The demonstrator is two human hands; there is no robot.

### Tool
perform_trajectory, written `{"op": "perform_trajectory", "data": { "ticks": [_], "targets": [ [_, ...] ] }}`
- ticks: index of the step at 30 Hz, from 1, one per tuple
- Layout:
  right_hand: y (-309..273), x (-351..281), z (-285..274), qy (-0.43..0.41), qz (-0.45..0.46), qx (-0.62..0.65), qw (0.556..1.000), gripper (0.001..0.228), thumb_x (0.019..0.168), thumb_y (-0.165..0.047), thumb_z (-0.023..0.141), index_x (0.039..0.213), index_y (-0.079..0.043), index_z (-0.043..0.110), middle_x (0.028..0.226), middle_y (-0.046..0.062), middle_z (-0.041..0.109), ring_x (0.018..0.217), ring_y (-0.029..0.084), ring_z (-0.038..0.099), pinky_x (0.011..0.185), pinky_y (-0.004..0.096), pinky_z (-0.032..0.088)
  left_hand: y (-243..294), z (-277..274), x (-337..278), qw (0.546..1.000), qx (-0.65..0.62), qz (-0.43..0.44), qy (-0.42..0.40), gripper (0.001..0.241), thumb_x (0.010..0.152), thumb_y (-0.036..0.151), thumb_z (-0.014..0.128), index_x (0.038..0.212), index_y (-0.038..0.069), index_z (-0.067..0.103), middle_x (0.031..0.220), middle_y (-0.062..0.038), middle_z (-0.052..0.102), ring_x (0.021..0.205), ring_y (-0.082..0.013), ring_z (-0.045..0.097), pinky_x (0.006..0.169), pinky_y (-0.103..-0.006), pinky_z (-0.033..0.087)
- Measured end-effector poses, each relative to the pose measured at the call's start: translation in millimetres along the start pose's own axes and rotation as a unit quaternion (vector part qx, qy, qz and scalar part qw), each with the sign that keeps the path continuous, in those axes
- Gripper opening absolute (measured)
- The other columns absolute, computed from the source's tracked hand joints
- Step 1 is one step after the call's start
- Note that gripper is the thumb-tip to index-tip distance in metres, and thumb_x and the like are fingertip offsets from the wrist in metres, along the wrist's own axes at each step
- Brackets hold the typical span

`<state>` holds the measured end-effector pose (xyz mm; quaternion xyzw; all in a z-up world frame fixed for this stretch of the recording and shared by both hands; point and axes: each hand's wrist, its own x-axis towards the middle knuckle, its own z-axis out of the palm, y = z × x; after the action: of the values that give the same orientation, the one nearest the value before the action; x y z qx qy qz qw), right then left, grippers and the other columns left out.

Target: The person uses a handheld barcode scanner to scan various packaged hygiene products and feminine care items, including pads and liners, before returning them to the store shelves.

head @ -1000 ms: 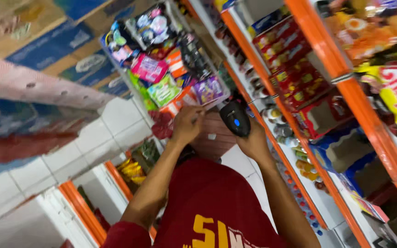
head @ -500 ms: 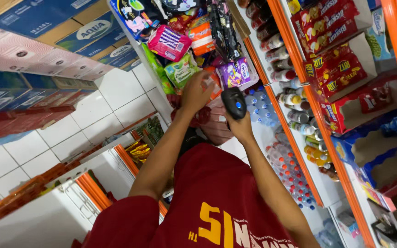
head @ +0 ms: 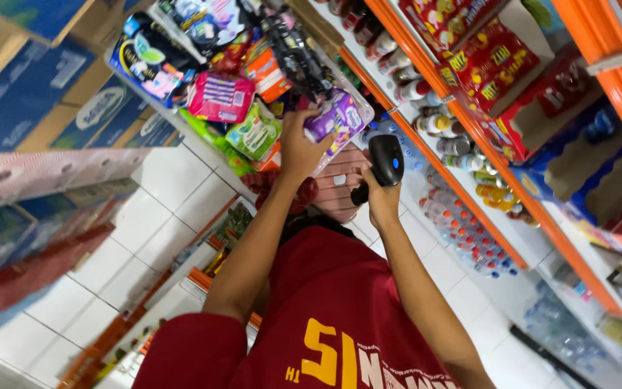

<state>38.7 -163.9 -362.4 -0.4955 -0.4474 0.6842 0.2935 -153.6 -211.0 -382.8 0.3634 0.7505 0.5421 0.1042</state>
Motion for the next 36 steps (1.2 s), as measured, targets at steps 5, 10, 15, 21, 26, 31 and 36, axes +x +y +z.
{"op": "perform_trajectory", "data": {
  "ticks": [5,10,15,21,26,31,36],
  "targets": [
    [-16.1,-2.4,2.2,0.022,0.006,0.125,0.992,0.041,0.096,-0.005,0.071,0.136,-0.004,0.059,0.116,0.008,0.068,0.096,0.017,0.070,0.081,0.032,0.059,50.9,-42.0,-9.8,0.946,-0.268,-0.119,-0.139,0.053,0.081,0.010,0.085,0.127,0.006,0.059,0.121,-0.006,0.053,0.117,-0.0171,0.061,0.089,-0.0331,0.062],
    [-37.7,-14.4,-3.8,0.020,-0.017,0.172,0.985,0.038,0.094,-0.004,0.075,0.129,-0.003,0.061,0.109,0.007,0.067,0.093,0.017,0.069,0.082,0.033,0.059,75.0,-45.1,-12.3,0.917,-0.306,-0.149,-0.208,0.056,0.091,0.013,0.080,0.138,0.002,0.053,0.129,-0.008,0.060,0.117,-0.0171,0.067,0.097,-0.0318,0.060],
    [-73.4,-22.5,-13.8,0.073,-0.066,0.064,0.993,0.030,0.090,0.001,0.079,0.117,-0.001,0.066,0.095,0.006,0.067,0.083,0.016,0.066,0.072,0.031,0.054,96.3,-36.6,-3.4,0.948,-0.137,-0.038,-0.285,0.072,0.085,0.013,0.090,0.144,0.000,0.052,0.131,-0.011,0.066,0.117,-0.0229,0.069,0.102,-0.0349,0.056],
    [-110.9,-47.1,-44.3,0.083,-0.069,0.170,0.980,0.021,0.092,-0.001,0.074,0.111,-0.002,0.066,0.094,0.005,0.068,0.077,0.017,0.067,0.069,0.031,0.057,121.7,9.9,-13.6,0.861,-0.355,-0.157,-0.328,0.090,0.081,0.015,0.089,0.152,0.001,0.036,0.141,-0.015,0.054,0.128,-0.0229,0.060,0.111,-0.0381,0.052],
    [-123.9,-71.7,-84.8,0.094,-0.137,0.133,0.977,0.019,0.103,0.000,0.068,0.122,0.002,0.065,0.103,0.009,0.068,0.088,0.018,0.066,0.080,0.034,0.055,148.8,18.1,-18.7,0.917,-0.200,0.061,-0.341,0.102,0.070,0.006,0.095,0.151,0.002,0.034,0.141,-0.016,0.050,0.132,-0.0243,0.054,0.114,-0.0391,0.046],
    [-139.7,-113.9,-116.8,0.073,-0.148,0.104,0.981,0.031,0.101,-0.002,0.062,0.131,-0.001,0.056,0.111,0.009,0.068,0.086,0.018,0.069,0.079,0.035,0.058,173.1,41.8,-22.8,0.925,-0.223,0.098,-0.292,0.096,0.076,0.012,0.094,0.149,0.005,0.032,0.143,-0.015,0.046,0.135,-0.0265,0.052,0.117,-0.0403,0.046],
    [-153.0,-138.4,-120.6,0.039,-0.123,0.031,0.991,0.039,0.097,-0.001,0.064,0.135,0.000,0.055,0.105,0.010,0.068,0.081,0.017,0.071,0.071,0.032,0.059,195.3,72.7,-18.8,0.947,-0.156,0.236,-0.154,0.092,0.076,0.012,0.095,0.145,0.008,0.033,0.147,-0.017,0.043,0.133,-0.0313,0.048,0.118,-0.0411,0.041]
  ]
}}
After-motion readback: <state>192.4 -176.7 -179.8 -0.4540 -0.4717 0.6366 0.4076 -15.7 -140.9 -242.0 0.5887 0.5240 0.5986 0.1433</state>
